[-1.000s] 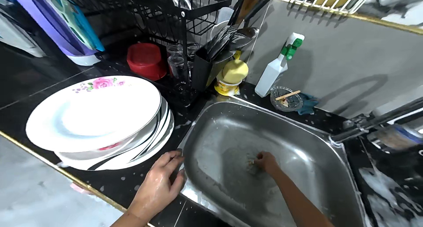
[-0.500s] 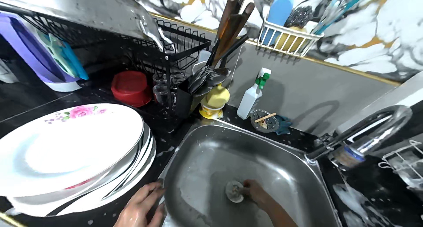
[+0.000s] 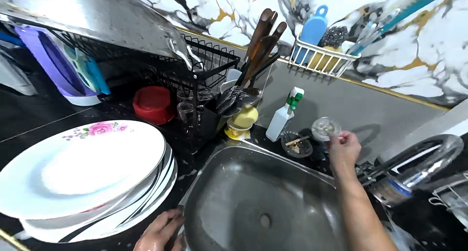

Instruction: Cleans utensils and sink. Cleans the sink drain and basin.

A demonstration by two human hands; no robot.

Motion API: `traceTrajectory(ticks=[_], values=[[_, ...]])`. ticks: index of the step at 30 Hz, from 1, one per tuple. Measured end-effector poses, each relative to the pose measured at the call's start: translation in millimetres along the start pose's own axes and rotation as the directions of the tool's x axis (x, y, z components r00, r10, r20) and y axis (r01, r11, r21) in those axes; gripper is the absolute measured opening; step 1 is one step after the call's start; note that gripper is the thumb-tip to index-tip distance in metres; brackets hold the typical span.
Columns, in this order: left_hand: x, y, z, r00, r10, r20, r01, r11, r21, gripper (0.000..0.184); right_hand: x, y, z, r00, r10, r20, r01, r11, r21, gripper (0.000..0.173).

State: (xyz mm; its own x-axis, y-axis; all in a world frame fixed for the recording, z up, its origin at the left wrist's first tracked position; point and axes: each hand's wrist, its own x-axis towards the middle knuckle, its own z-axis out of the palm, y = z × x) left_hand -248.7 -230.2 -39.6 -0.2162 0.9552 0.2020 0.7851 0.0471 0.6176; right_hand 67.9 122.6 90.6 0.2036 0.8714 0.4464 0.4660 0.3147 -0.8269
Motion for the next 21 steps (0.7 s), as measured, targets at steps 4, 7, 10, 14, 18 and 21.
traceTrajectory(ticks=[4,7,10,14,18,21], values=[[-2.9,3.5,1.1,1.000,-0.008,-0.008,0.008,1.000,-0.016,0.032,-6.6,29.9,22.8,0.934,-0.161,0.320,0.330,0.735,-0.593,0.027],[2.1,3.2,-0.1,0.999,-0.002,-0.032,0.002,1.000,-0.020,0.032,-3.4,39.1,34.7,0.905,-0.164,0.393,0.400,0.644,-0.652,0.023],[-4.2,2.6,0.1,0.999,0.017,-0.041,-0.017,1.000,-0.005,0.031,-9.6,39.5,25.5,0.929,-0.216,0.300,0.360,0.718,-0.596,0.017],[-4.6,5.1,3.9,0.995,0.019,-0.096,-0.016,1.000,0.024,0.034,-39.5,39.0,3.9,0.968,-0.057,0.246,0.114,0.968,-0.226,0.025],[-4.6,-1.3,10.0,0.987,0.057,-0.152,-0.046,0.996,0.075,0.036,-106.0,88.0,4.3,0.519,0.370,0.770,-0.174,0.929,-0.328,0.028],[-2.3,-0.8,9.9,0.987,0.063,-0.145,-0.052,0.996,0.078,0.036,-135.8,120.9,15.8,0.262,0.533,0.805,-0.157,0.846,-0.509,0.035]])
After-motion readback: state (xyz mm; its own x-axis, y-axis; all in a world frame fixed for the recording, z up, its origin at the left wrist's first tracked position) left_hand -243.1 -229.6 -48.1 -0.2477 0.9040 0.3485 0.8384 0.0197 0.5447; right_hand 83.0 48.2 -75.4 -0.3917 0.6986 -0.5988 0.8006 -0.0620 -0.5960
